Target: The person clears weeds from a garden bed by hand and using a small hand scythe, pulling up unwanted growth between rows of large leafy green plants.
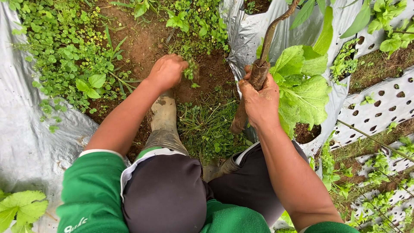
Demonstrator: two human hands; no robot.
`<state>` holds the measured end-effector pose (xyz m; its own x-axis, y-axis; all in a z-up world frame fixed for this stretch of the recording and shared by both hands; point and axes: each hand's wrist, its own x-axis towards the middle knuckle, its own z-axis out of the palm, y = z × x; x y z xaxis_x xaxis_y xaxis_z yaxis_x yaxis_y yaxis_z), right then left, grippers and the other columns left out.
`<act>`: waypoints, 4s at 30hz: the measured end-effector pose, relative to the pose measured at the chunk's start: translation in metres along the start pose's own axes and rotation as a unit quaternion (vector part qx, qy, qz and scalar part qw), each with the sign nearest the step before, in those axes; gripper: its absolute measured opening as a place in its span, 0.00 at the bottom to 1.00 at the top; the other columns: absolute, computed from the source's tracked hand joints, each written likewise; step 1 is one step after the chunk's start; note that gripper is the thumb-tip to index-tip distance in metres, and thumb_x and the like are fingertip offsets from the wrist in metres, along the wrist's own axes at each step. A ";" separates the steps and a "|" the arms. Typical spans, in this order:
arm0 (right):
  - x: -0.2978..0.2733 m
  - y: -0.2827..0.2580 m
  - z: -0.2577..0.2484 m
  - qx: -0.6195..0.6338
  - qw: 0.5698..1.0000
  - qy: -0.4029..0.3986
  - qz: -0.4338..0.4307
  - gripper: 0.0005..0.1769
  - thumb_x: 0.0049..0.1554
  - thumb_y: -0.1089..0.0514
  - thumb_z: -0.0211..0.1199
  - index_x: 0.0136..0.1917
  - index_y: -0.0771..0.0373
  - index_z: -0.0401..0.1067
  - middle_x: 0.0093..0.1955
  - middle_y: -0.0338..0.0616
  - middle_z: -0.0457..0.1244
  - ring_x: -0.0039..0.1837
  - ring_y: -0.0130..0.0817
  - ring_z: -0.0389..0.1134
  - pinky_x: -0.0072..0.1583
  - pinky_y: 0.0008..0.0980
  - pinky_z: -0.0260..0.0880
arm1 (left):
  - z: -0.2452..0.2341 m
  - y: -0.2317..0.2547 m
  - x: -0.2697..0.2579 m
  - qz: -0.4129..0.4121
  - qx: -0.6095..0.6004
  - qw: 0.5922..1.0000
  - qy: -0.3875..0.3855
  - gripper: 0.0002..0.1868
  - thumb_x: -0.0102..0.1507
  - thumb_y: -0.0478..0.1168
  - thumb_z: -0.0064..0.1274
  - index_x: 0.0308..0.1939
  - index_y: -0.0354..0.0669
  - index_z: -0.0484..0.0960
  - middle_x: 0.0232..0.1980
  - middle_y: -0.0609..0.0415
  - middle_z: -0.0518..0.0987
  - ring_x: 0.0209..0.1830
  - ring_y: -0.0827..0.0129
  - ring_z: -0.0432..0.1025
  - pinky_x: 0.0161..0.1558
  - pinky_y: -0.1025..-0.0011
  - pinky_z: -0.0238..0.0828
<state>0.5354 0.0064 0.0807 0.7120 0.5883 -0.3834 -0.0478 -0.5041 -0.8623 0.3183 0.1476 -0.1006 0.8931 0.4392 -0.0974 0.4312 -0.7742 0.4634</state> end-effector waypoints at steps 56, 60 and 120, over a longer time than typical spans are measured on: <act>-0.008 -0.009 0.015 -0.021 0.998 -0.065 0.004 0.09 0.50 0.72 0.66 0.44 0.64 0.74 0.53 0.50 0.69 0.53 0.33 0.68 0.52 0.33 0.69 | -0.019 0.020 -0.023 -0.011 -0.084 0.983 -0.163 0.10 0.62 0.29 0.60 0.46 0.43 0.88 0.45 0.43 0.85 0.47 0.59 0.81 0.50 0.64 0.82; -0.010 -0.016 0.016 -0.029 0.998 -0.063 0.008 0.10 0.50 0.72 0.66 0.45 0.63 0.74 0.53 0.51 0.69 0.52 0.33 0.68 0.52 0.32 0.69 | -0.016 0.050 -0.009 -0.060 -0.118 0.971 -0.198 0.31 0.69 0.71 0.44 0.45 0.51 0.87 0.59 0.49 0.80 0.61 0.59 0.71 0.63 0.55 0.66; -0.005 -0.025 0.004 -0.137 0.983 -0.081 0.090 0.11 0.51 0.63 0.63 0.49 0.54 0.75 0.50 0.29 0.68 0.47 0.20 0.64 0.50 0.27 0.66 | 0.079 0.041 0.139 -0.168 -0.242 0.955 0.024 0.36 0.62 0.41 0.68 0.67 0.32 0.65 0.66 0.29 0.70 0.64 0.45 0.72 0.65 0.51 0.71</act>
<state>0.5308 0.0184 0.1031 0.5870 0.5565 -0.5880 0.0447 -0.7475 -0.6628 0.4707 0.1409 -0.1642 0.7021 0.6558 -0.2775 0.5731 -0.2891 0.7668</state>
